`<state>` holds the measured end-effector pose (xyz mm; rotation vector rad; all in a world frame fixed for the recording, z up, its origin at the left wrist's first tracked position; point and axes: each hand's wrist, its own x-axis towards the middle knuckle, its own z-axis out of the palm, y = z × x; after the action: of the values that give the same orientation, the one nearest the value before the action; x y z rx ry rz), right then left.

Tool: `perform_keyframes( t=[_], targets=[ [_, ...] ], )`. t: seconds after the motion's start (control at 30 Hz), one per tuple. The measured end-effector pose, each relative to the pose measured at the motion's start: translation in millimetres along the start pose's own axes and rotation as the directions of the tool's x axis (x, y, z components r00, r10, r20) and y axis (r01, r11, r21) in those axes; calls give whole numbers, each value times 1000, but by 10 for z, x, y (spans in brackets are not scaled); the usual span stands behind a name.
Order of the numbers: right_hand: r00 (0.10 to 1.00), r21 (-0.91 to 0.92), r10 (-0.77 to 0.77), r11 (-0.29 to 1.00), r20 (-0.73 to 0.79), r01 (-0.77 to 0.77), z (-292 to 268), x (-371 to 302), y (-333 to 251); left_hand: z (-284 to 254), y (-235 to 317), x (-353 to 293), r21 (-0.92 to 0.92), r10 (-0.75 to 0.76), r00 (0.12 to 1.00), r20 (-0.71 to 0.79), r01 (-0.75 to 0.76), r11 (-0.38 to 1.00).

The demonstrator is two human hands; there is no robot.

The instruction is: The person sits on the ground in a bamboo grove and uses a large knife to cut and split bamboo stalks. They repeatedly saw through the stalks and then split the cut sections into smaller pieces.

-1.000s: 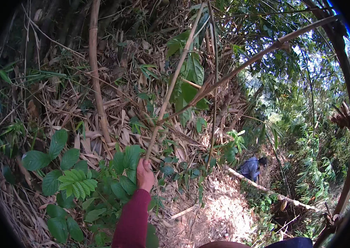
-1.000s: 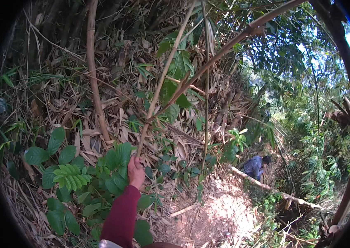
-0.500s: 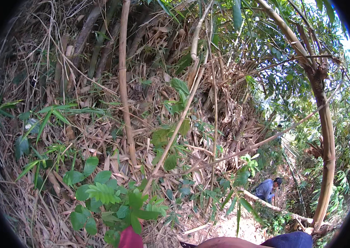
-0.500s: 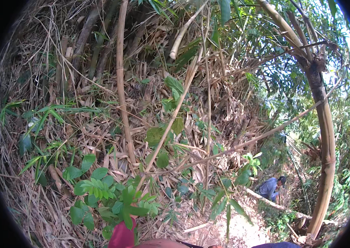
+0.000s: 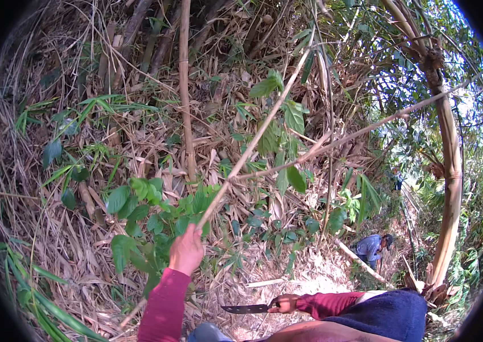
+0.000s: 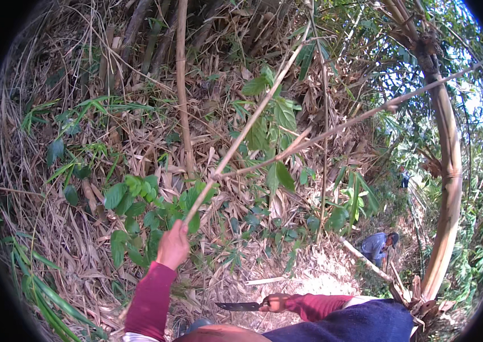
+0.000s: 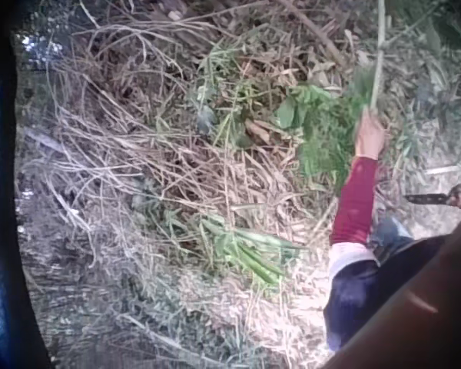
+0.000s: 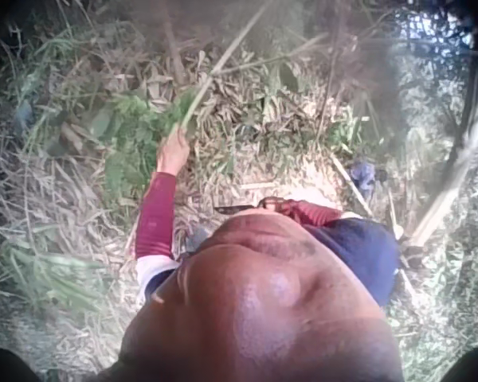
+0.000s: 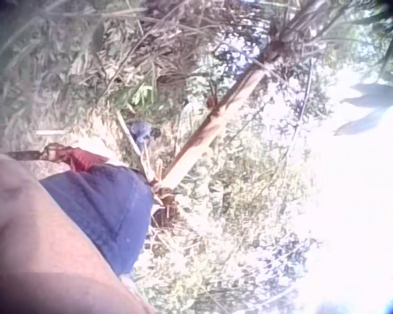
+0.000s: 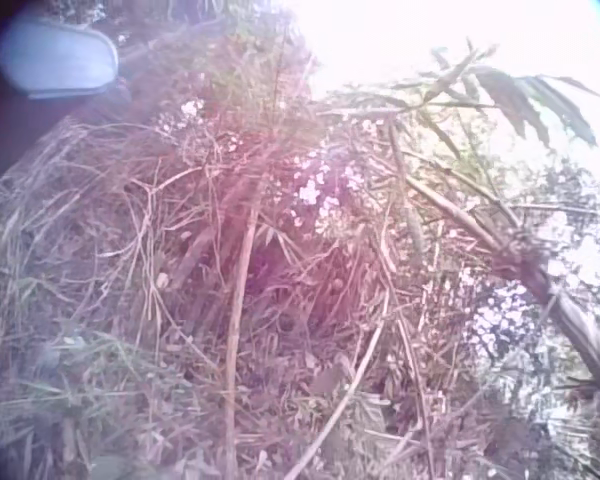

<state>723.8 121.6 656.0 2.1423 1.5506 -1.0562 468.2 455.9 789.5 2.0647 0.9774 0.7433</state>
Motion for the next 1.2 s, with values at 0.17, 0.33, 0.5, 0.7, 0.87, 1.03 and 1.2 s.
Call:
perform_keyframes(
  t=[0.17, 0.33, 0.5, 0.7, 0.87, 1.03, 1.2],
  targets=[
    [996, -4, -74, 997, 42, 74, -135, 19, -264, -1839, 484, -724, 265, 215, 828, -517, -84, 961],
    [985, 77, 56, 995, 161, -69, -48, 43, -201, -2014, 10, -1588, 330, 169, 771, -614, 57, 942],
    [906, 888, -374, 460, 197, -4, 560, 1016, 628, -1269, -501, -2073, 168, -69, 834, -547, 190, 967],
    [980, -276, -153, 943, 130, 184, 230, 428, -332, -90, -614, -2315, 55, -124, 889, -440, 165, 985],
    [982, -140, -120, 980, 144, 141, 357, 270, -360, 659, -567, -2479, -29, -186, 946, -265, 185, 982],
    [982, -70, -75, 994, 171, 88, 568, 379, -24, 923, -635, -2301, 2, -169, 973, -158, 172, 985],
    [989, 23, 39, 999, 140, -43, 820, 402, 112, 656, -723, -1975, 67, -111, 984, -138, 121, 990]
  ],
)
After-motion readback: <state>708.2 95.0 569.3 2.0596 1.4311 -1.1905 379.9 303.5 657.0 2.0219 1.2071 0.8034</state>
